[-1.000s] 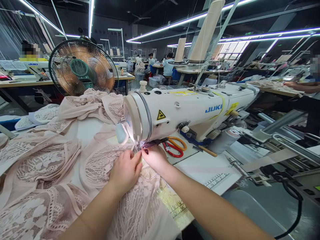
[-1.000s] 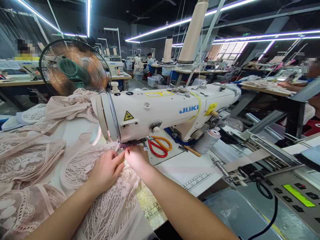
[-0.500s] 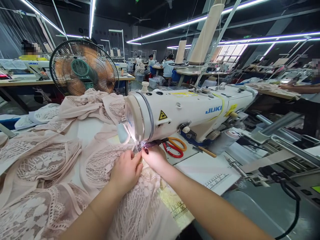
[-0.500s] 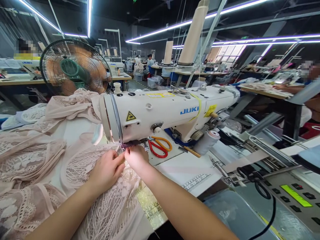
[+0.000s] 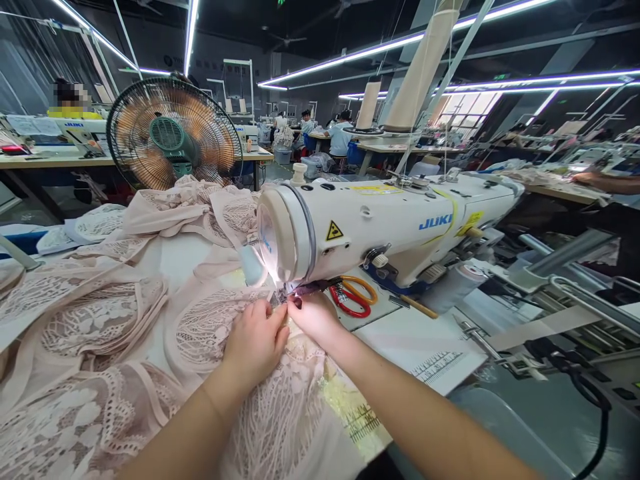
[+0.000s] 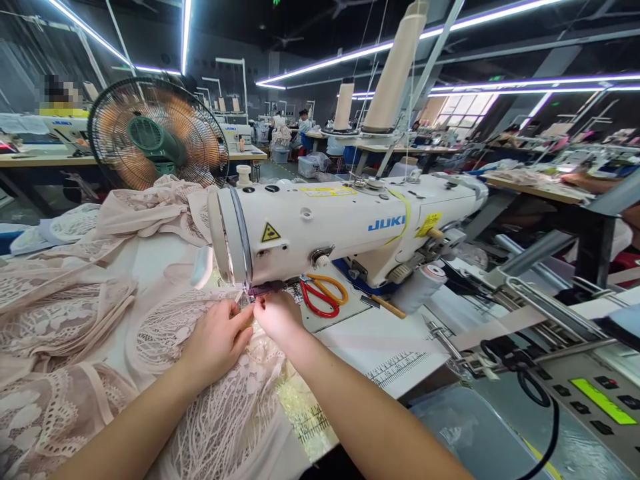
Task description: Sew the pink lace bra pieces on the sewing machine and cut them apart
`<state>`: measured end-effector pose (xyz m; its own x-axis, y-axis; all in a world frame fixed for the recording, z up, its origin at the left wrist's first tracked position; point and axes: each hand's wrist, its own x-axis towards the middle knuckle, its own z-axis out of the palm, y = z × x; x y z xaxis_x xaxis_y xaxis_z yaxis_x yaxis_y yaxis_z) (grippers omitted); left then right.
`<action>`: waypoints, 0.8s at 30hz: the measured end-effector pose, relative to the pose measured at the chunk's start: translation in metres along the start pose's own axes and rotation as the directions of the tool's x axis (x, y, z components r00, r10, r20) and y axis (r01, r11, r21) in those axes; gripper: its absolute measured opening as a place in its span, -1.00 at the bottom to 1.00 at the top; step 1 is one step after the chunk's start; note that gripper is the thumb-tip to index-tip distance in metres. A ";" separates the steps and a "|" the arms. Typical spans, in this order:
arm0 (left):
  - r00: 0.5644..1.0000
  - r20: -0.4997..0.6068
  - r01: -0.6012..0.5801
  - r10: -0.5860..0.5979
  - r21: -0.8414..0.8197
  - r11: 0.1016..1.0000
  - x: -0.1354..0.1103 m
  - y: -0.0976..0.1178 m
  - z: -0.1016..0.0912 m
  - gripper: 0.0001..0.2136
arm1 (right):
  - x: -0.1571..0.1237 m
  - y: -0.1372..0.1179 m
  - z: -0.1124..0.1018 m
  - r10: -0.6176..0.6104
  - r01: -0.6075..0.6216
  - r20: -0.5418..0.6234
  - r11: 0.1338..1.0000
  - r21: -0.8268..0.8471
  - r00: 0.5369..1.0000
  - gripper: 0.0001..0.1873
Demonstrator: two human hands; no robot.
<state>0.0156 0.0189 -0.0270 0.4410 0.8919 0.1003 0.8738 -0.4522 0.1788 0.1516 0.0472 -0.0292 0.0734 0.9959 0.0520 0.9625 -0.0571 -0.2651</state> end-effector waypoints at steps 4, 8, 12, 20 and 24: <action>1.000 0.009 0.004 -0.004 -0.001 1.000 0.000 0.000 0.000 -0.65 | 0.001 0.003 0.002 -0.023 0.023 -0.012 1.000 -0.003 1.000 -0.70; 1.000 0.010 -0.003 0.003 0.001 1.000 0.000 0.000 0.000 -0.66 | 0.001 0.004 0.002 -0.031 0.031 -0.010 0.999 -0.008 0.999 -0.71; 1.000 0.014 -0.005 0.005 0.004 1.000 0.000 0.001 0.000 -0.66 | 0.001 0.002 -0.001 -0.027 0.027 -0.006 1.000 -0.011 1.000 -0.71; 1.000 0.008 -0.001 0.001 0.002 1.000 0.000 0.000 0.001 -0.66 | 0.000 -0.001 -0.001 0.017 -0.017 -0.005 1.000 -0.008 1.000 -0.68; 1.000 0.007 -0.002 0.002 -0.005 1.000 0.001 0.000 0.001 -0.66 | 0.000 -0.001 -0.001 0.032 -0.032 -0.008 0.999 -0.002 0.999 -0.68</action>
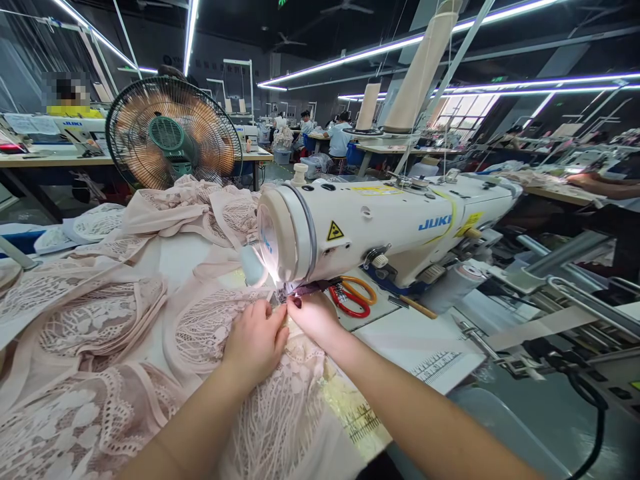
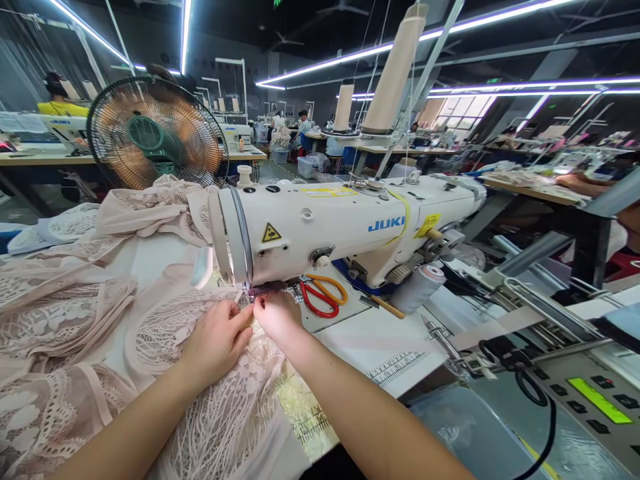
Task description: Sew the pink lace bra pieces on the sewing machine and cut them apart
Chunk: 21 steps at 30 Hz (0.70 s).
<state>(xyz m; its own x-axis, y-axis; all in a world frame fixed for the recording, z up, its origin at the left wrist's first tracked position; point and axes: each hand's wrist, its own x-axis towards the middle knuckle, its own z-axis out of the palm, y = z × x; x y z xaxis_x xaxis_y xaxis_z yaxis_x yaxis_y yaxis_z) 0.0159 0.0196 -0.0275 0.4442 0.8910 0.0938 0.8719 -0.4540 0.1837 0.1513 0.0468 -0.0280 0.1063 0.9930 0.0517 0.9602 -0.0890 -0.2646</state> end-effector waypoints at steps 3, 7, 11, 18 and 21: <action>1.000 0.006 0.002 -0.002 -0.004 1.000 0.000 0.000 0.000 -0.66 | 0.000 0.000 0.000 -0.001 0.001 -0.005 1.000 0.007 1.000 -0.68; 1.000 0.010 0.004 -0.004 -0.007 1.000 0.000 0.000 0.000 -0.65 | 0.000 0.001 0.000 -0.004 0.004 -0.009 1.000 0.013 1.000 -0.68; 1.000 0.011 0.006 -0.006 -0.003 1.000 0.000 0.000 0.000 -0.64 | 0.001 0.001 0.001 -0.011 0.011 -0.014 1.000 0.020 1.000 -0.68; 1.000 0.011 0.012 -0.012 -0.011 1.000 -0.002 0.001 -0.002 -0.66 | 0.000 0.004 0.003 -0.045 0.046 -0.018 0.998 0.038 0.999 -0.71; 1.000 0.008 0.008 -0.007 -0.009 1.000 -0.001 0.001 -0.002 -0.67 | -0.001 0.004 0.002 -0.047 0.048 -0.017 0.998 0.040 0.999 -0.72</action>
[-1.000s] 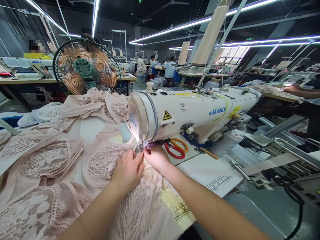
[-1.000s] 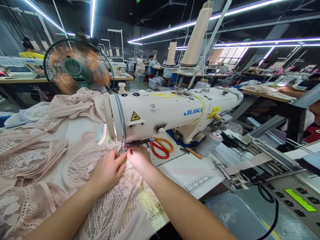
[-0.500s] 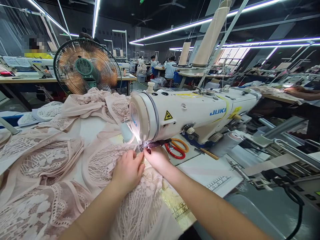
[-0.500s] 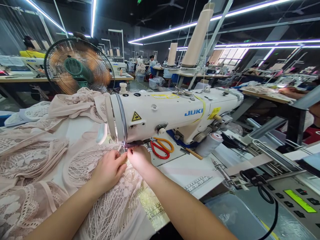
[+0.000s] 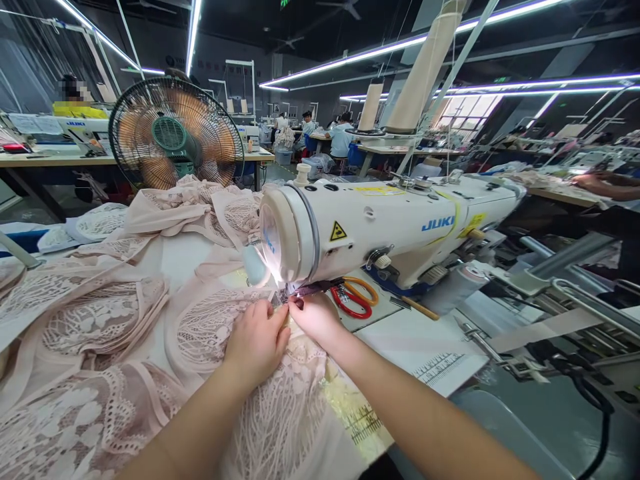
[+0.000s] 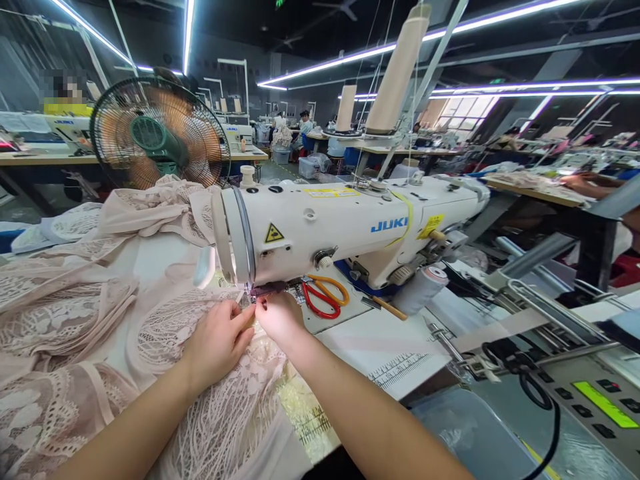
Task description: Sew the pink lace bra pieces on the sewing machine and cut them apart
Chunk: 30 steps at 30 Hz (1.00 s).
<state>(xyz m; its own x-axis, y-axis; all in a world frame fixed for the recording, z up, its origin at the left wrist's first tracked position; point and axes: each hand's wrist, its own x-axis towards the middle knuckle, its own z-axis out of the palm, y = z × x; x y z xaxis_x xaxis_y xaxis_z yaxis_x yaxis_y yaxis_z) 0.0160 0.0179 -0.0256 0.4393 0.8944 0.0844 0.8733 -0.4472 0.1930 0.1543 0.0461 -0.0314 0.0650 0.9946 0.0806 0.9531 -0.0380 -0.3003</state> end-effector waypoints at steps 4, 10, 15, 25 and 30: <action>1.000 -0.004 -0.007 0.007 0.008 1.000 0.000 0.000 0.000 -0.67 | 0.001 -0.002 -0.001 0.027 -0.027 0.000 1.000 -0.007 1.000 -0.69; 0.999 -0.037 -0.023 0.023 0.016 1.000 0.000 -0.001 0.003 -0.69 | 0.002 -0.003 0.000 0.053 -0.053 0.016 0.999 0.007 0.998 -0.67; 0.983 -0.186 -0.032 0.001 -0.165 0.986 -0.003 -0.005 0.005 -0.76 | 0.003 0.000 0.001 0.057 -0.059 0.056 0.997 0.045 0.997 -0.69; 0.912 -0.280 0.087 -0.300 -0.581 0.809 0.014 -0.028 -0.004 -0.76 | 0.006 0.011 -0.015 -0.001 -0.031 0.181 0.984 0.177 0.983 -0.71; 0.948 -0.186 0.122 -0.257 -0.535 0.836 0.035 -0.024 -0.012 -0.81 | 0.012 0.025 -0.013 -0.057 0.008 0.147 0.950 0.312 0.987 -0.70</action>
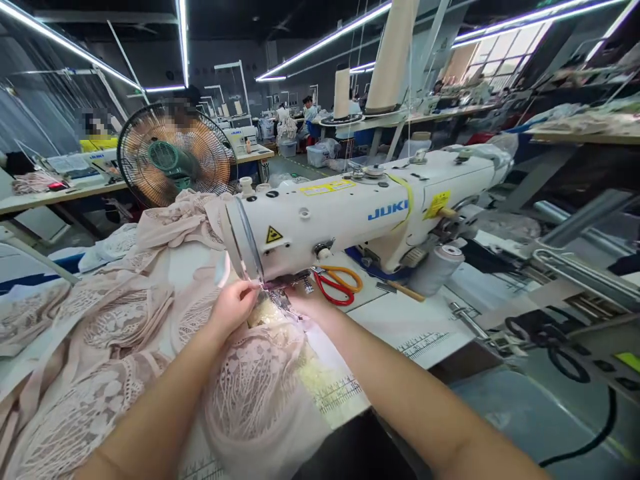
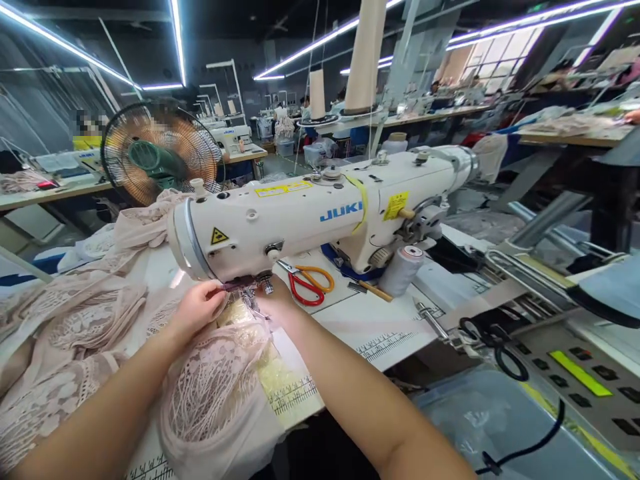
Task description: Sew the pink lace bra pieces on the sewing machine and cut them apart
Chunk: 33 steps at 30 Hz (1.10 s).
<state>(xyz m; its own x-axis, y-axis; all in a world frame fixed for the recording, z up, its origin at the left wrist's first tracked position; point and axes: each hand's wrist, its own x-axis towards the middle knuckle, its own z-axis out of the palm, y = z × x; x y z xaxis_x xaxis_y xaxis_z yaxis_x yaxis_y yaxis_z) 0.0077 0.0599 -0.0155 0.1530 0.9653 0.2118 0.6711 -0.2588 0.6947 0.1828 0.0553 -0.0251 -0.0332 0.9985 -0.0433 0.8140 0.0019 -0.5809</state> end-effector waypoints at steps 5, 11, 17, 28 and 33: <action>0.995 0.099 -0.018 0.015 0.030 0.999 0.014 0.015 0.013 -0.84 | 0.001 0.002 -0.012 -0.076 0.077 -0.013 0.992 0.103 0.997 -0.76; 0.990 0.141 -0.032 0.026 0.039 0.999 0.019 0.016 0.021 -0.80 | 0.002 0.003 -0.021 -0.110 0.109 -0.001 0.986 0.123 0.994 -0.73; 0.991 0.134 0.007 -0.010 0.019 1.000 0.018 0.007 0.020 -0.75 | 0.007 0.007 -0.019 -0.141 0.138 0.023 0.985 0.106 0.990 -0.72; 0.997 -0.044 0.065 -0.065 0.006 0.998 0.015 -0.001 0.020 -0.75 | -0.004 0.002 -0.025 -0.144 0.145 -0.023 0.984 0.099 0.989 -0.78; 0.965 -0.199 0.174 -0.171 -0.002 0.985 0.017 -0.008 0.010 -0.80 | 0.005 0.008 -0.019 -0.143 0.144 -0.019 0.985 0.092 0.990 -0.82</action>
<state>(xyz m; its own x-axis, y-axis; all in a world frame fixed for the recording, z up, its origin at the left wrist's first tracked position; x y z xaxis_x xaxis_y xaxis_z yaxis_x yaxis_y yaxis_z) 0.0117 0.0783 -0.0246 -0.1110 0.9686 0.2224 0.6857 -0.0873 0.7226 0.2002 0.0617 -0.0143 -0.1381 0.9888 0.0557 0.7437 0.1407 -0.6535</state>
